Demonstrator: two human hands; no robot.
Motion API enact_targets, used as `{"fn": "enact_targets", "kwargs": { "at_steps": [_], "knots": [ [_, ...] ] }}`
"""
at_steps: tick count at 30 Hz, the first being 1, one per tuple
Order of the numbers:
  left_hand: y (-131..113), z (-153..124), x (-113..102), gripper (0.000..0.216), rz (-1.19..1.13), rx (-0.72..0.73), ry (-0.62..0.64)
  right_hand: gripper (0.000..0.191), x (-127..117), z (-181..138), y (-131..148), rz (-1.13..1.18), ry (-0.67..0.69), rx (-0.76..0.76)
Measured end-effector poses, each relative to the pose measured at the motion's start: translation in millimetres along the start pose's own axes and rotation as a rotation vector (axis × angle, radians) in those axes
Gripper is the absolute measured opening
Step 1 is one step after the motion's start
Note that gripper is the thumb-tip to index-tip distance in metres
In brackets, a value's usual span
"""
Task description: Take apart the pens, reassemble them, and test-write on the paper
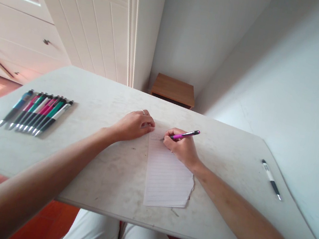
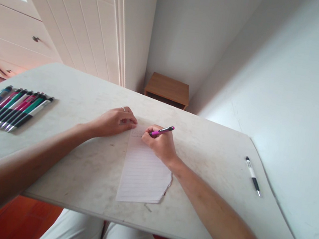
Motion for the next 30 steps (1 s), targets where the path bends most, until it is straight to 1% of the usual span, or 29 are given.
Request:
{"fn": "enact_targets", "kwargs": {
  "at_steps": [3, 5, 9, 19, 24, 30],
  "knots": [
    [-0.8, -0.1, -0.3, 0.02, 0.0, -0.002, 0.002, 0.009, 0.2, -0.2, -1.4, 0.036, 0.007, 0.022],
    [-1.6, -0.1, -0.8, 0.019, -0.002, -0.007, 0.002, 0.009, 1.0, -0.1, -5.5, 0.085, 0.016, 0.063],
    [-2.3, 0.2, -1.2, 0.019, 0.002, -0.018, 0.003, 0.01, -1.3, 0.3, -13.5, 0.162, -0.025, 0.131],
    [0.0, -0.2, -0.3, 0.018, -0.004, -0.001, -0.013, 0.007, -2.2, -0.2, -2.2, 0.032, -0.04, 0.026],
    [-0.3, 0.0, -0.1, 0.018, 0.002, -0.001, -0.01, 0.008, -2.9, 0.1, -0.9, 0.001, -0.044, 0.007],
    [0.6, 0.1, 0.1, 0.02, 0.002, -0.017, -0.004, 0.008, -1.0, 0.5, 0.1, -0.004, -0.007, -0.004]
  ]
}}
Point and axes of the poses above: each hand's wrist, its own z-axis towards the middle knuckle, its own x-axis out of the palm, y = z × x, the point moved 8 cm from there along z, towards the middle knuckle, and after that the axes turned 7 degrees about -z, right-handed, at the moved point
